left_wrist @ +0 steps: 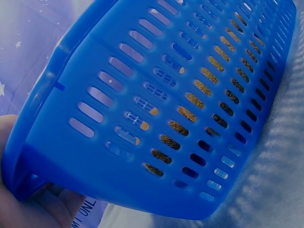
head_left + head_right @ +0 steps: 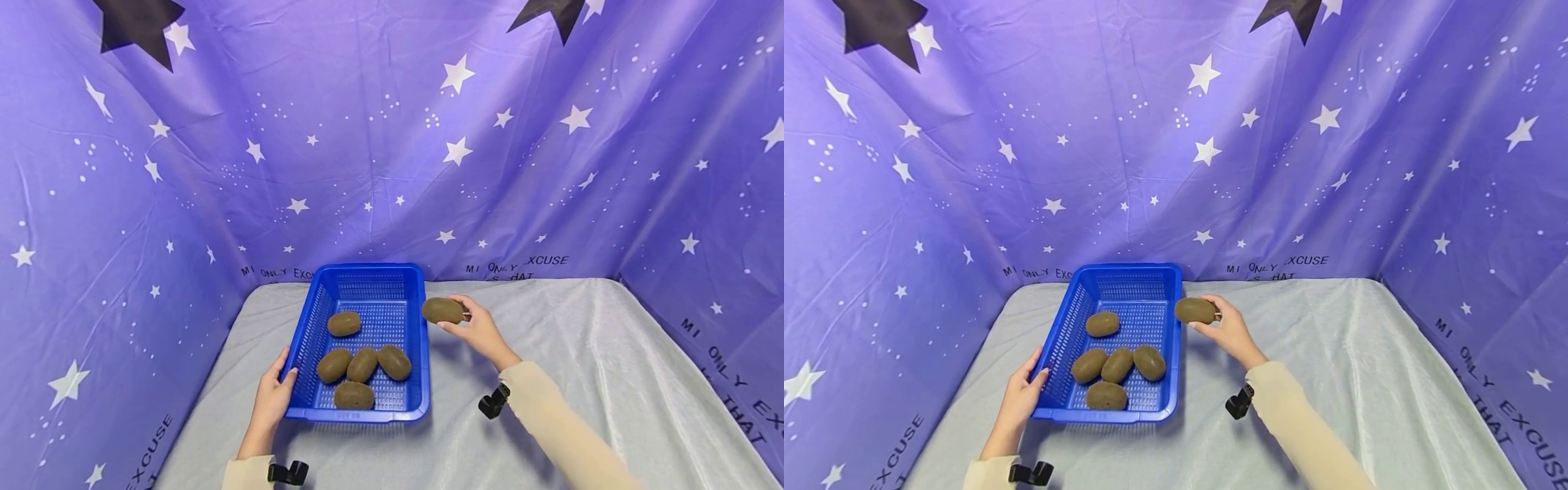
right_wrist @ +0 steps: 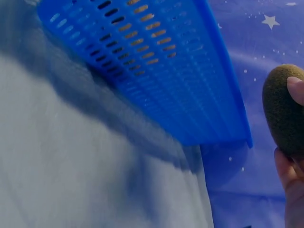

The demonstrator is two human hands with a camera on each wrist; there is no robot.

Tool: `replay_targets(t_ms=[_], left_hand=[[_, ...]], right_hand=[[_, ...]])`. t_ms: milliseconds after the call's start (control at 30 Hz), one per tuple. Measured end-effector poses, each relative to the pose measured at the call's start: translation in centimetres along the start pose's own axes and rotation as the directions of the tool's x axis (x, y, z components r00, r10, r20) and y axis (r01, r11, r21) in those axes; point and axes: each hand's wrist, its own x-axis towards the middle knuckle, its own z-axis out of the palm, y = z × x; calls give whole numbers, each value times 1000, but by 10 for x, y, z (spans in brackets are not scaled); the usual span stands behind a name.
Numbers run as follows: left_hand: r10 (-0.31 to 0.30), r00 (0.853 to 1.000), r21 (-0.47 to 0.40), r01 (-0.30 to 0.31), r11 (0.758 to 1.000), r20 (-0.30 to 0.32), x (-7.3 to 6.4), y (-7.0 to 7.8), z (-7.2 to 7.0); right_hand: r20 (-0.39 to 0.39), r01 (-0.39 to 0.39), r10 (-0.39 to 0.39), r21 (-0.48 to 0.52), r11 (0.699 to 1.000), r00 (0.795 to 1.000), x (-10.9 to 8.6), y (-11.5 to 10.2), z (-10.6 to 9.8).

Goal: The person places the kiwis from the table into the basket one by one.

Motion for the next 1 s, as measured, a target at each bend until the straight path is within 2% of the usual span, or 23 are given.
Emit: replay_targets(t_ms=[167,367,467,733,1000], left_hand=[[8,1000,-2,-8,1000,1,0,-1,0],[11,1000,-8,-11,1000,1,1,-2,0],[12,1000,-10,-12,1000,-1,1,-2,0],[4,1000,-4,-4,1000,-4,0,-3,1],[10,1000,-11,-10,1000,9,-2,-1,0]], right_hand=[[26,9,-9,-9,1000,1000,4,-11,8],[60,26,-26,0,1000,998,0,-48,12],[70,47,-47,-5,999,996,1,-54,15],[69,28,-28,-6,1000,997,16,-13,34],[102,61,-62,5,998,993,17,-12,42]])
